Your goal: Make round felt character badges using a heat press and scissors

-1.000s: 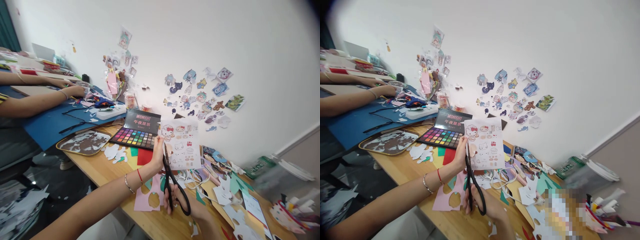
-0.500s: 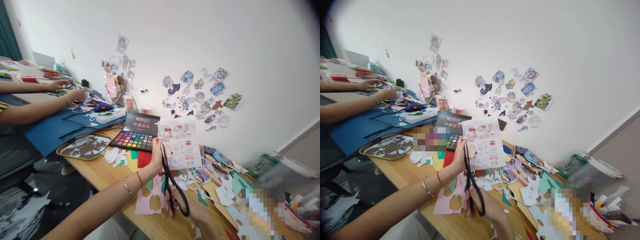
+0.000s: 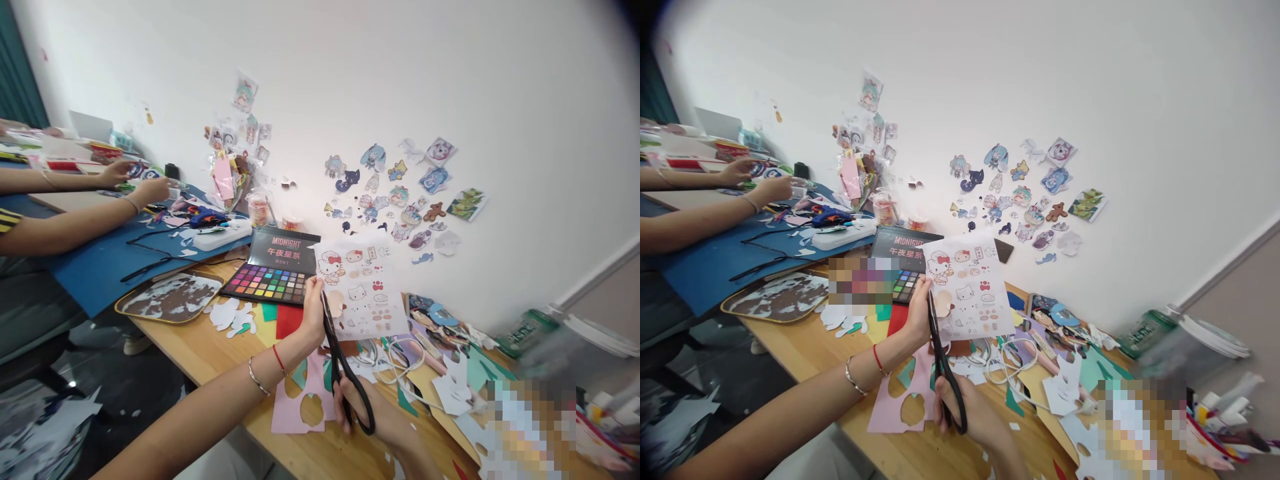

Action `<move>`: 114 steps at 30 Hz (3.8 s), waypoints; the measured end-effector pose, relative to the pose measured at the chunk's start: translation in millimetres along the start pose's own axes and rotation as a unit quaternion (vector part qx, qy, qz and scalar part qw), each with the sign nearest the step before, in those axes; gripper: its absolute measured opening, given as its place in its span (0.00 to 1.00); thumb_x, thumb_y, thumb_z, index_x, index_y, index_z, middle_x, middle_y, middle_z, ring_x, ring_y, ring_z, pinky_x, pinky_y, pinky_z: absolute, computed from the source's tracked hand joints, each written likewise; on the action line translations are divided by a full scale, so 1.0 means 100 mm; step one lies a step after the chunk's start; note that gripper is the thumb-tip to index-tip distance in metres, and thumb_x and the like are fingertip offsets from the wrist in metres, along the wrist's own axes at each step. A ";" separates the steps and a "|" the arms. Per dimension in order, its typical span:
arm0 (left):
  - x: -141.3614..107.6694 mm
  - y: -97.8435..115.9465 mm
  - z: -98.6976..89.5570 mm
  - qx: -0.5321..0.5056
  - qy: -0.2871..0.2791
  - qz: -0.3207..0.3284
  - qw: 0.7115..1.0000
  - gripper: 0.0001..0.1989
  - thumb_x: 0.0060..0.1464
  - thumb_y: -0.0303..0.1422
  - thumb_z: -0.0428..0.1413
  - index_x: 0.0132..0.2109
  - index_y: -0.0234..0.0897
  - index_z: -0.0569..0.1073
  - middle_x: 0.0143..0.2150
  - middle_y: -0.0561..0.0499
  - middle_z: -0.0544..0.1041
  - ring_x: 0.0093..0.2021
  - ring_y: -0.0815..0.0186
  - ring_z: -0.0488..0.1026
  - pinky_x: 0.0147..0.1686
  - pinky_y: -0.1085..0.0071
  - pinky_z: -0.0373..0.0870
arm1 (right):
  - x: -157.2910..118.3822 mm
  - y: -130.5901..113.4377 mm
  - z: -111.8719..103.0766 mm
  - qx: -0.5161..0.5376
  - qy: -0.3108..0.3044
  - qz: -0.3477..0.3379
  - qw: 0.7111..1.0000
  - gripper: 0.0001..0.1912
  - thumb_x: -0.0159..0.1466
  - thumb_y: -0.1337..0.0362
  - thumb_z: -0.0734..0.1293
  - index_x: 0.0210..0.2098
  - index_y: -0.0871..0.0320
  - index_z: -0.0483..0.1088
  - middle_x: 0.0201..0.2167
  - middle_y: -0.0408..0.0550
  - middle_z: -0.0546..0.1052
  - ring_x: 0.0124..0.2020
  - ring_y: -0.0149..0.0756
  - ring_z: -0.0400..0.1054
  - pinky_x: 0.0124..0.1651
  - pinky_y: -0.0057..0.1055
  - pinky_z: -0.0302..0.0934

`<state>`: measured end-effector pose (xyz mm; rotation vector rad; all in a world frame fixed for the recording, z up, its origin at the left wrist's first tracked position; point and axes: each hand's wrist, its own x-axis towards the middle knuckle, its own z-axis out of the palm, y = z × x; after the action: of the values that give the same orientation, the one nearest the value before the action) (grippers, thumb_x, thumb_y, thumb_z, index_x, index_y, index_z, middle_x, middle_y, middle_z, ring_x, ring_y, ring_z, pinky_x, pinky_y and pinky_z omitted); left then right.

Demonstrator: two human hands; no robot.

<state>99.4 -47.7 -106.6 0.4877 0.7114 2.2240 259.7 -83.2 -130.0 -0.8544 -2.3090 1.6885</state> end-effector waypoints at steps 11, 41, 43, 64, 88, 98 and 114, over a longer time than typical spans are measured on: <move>0.23 -0.02 -0.08 0.014 -0.030 0.003 0.999 0.07 0.50 0.36 0.53 0.33 0.37 0.64 0.35 0.52 0.72 0.36 0.65 0.71 0.36 0.71 0.68 | 0.04 -0.01 -0.08 -0.062 0.033 0.040 0.997 0.32 0.59 0.37 0.50 0.22 0.60 0.61 0.16 0.41 0.66 0.17 0.26 0.60 0.22 0.25 0.51; 0.52 0.43 -0.26 0.039 -0.052 -0.020 0.998 0.12 0.41 0.34 0.64 0.31 0.31 0.74 0.29 0.49 0.76 0.28 0.68 0.71 0.28 0.74 0.69 | 0.00 0.14 -0.18 -0.020 -0.029 0.009 0.999 0.30 0.55 0.36 0.57 0.30 0.61 0.59 0.20 0.43 0.69 0.17 0.26 0.63 0.19 0.22 0.50; 0.50 0.42 -0.25 0.037 -0.055 -0.027 0.997 0.12 0.40 0.35 0.65 0.30 0.31 0.74 0.29 0.49 0.76 0.27 0.69 0.71 0.28 0.75 0.69 | 0.01 0.13 -0.18 -0.011 -0.034 0.004 0.999 0.31 0.54 0.35 0.57 0.31 0.61 0.60 0.21 0.44 0.69 0.18 0.26 0.63 0.20 0.22 0.51; 0.42 0.47 -0.18 -0.005 -0.079 -0.019 0.997 0.12 0.39 0.35 0.65 0.28 0.31 0.73 0.28 0.51 0.76 0.28 0.69 0.71 0.31 0.74 0.68 | -0.09 0.10 -0.20 -0.012 -0.101 -0.068 0.993 0.32 0.59 0.37 0.49 0.38 0.60 0.62 0.27 0.47 0.69 0.25 0.32 0.65 0.31 0.31 0.59; 0.53 0.41 -0.27 0.013 0.044 0.057 0.997 0.11 0.41 0.36 0.62 0.30 0.32 0.73 0.28 0.50 0.75 0.28 0.69 0.70 0.28 0.75 0.67 | -0.16 0.10 -0.25 -0.034 -0.127 -0.029 0.991 0.33 0.63 0.41 0.47 0.43 0.63 0.64 0.27 0.49 0.73 0.24 0.34 0.69 0.29 0.31 0.60; 0.55 0.38 -0.30 0.029 0.056 0.054 0.997 0.14 0.39 0.37 0.63 0.32 0.32 0.73 0.31 0.49 0.75 0.28 0.68 0.70 0.27 0.75 0.67 | -0.16 0.00 -0.23 -0.048 -0.119 -0.038 0.991 0.32 0.62 0.39 0.46 0.39 0.62 0.63 0.26 0.49 0.72 0.24 0.33 0.68 0.29 0.30 0.60; 0.30 0.18 -0.19 0.148 -0.010 0.000 0.989 0.10 0.46 0.37 0.59 0.27 0.33 0.71 0.23 0.54 0.70 0.23 0.71 0.64 0.23 0.76 0.61 | -0.10 0.03 -0.18 -0.020 -0.072 -0.027 0.997 0.32 0.59 0.36 0.49 0.34 0.60 0.60 0.26 0.48 0.70 0.24 0.32 0.67 0.29 0.31 0.61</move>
<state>59.9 -41.9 -106.5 0.6525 1.0377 2.1190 276.8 -72.8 -124.1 -0.6919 -2.4435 1.7385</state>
